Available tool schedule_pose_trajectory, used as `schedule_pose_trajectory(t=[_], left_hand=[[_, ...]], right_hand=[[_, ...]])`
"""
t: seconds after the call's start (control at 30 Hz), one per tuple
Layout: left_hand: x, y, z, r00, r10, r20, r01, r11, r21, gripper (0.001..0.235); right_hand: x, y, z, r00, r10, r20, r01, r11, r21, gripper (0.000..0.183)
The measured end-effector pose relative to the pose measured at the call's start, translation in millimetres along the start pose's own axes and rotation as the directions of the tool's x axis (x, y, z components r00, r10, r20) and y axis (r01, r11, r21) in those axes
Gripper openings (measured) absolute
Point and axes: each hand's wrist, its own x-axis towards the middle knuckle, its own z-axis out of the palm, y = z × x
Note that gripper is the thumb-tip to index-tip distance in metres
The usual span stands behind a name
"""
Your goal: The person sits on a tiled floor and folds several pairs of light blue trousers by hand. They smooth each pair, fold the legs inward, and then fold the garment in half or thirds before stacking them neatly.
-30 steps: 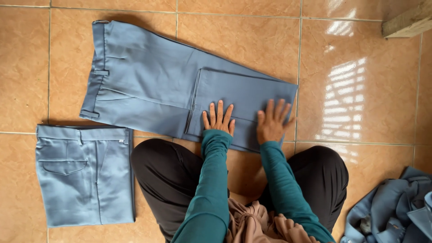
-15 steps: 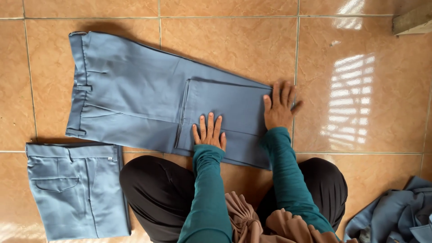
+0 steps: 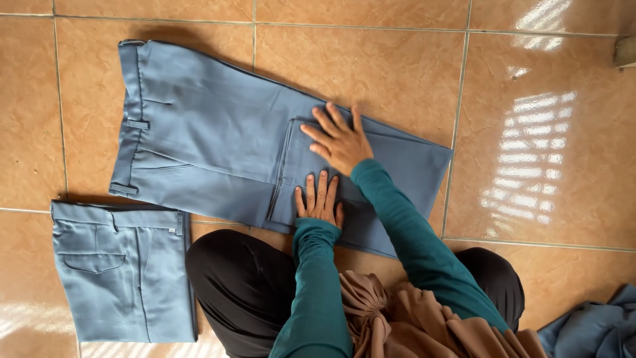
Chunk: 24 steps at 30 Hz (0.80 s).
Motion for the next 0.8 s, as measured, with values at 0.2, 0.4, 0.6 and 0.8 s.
schedule_pose_trajectory(t=[0.2,0.4,0.6,0.8], left_hand=[[1,-1,0,1.0,0.004,-0.011,-0.004,1.0,0.0,0.076],[1,-1,0,1.0,-0.001,-0.016,0.0,0.999,-0.038,0.063],[-1,-3,8,0.998,0.006,-0.069,-0.009,0.999,-0.033,0.062],[-1,-2,3,0.999,0.002,-0.044,-0.003,1.0,-0.021,0.062]], right_hand=[[12,-10,-20,0.897,0.303,0.323,-0.31,0.95,-0.029,0.056],[-99,-5,-33,0.854,0.521,-0.019,-0.518,0.844,-0.142,0.059],[-191,59,-64,0.352,0.925,0.142,-0.922,0.369,-0.118,0.069],[-146,-38,-56,0.721,0.692,-0.029,-0.682,0.703,-0.2,0.068]])
